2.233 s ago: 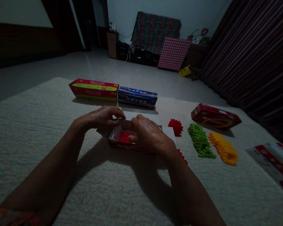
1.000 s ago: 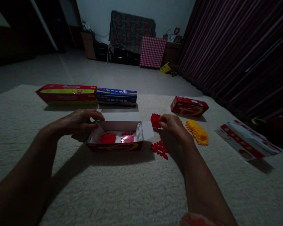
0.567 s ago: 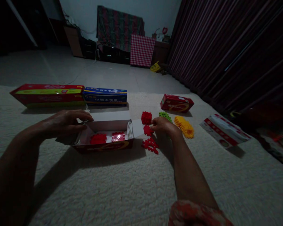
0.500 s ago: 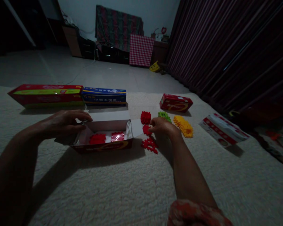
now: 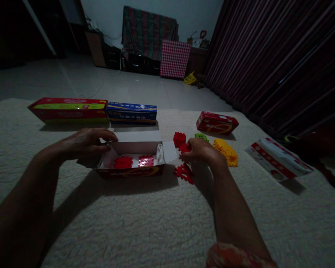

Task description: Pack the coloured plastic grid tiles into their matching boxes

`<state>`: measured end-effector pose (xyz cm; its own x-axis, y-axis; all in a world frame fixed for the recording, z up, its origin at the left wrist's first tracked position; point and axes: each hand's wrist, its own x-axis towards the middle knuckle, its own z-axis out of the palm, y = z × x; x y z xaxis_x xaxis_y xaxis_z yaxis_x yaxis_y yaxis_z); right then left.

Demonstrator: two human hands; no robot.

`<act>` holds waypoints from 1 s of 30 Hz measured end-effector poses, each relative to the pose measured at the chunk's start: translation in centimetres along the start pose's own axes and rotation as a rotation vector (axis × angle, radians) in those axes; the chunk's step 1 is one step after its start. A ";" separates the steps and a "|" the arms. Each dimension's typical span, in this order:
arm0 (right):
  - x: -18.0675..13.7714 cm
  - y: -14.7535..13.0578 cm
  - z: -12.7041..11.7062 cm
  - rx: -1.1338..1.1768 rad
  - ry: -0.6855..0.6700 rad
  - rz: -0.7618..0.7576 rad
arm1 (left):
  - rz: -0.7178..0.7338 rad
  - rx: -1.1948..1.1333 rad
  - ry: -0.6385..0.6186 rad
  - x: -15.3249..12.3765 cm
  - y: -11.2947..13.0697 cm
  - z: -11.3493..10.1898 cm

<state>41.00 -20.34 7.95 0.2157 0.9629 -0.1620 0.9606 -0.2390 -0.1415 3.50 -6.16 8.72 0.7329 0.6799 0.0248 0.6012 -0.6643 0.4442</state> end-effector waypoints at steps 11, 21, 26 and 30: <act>-3.0 -9.3 -3.7 0.214 0.120 -0.571 | -0.024 0.060 -0.020 -0.3 1.1 -0.6; -2.3 -10.8 -1.8 0.102 -0.012 -0.471 | -0.019 0.077 -0.027 -0.3 1.0 -0.4; -2.3 -10.8 -1.9 0.121 0.013 -0.467 | -0.013 0.073 -0.010 -0.4 0.9 -0.4; -2.2 -9.7 -2.1 0.170 0.070 -0.500 | -0.015 0.080 -0.026 -0.4 1.0 -0.4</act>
<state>31.57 -19.88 11.72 -0.2441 0.9693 0.0307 0.9086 0.2397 -0.3420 3.69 -6.97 9.54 0.7310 0.6824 -0.0049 0.6350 -0.6776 0.3709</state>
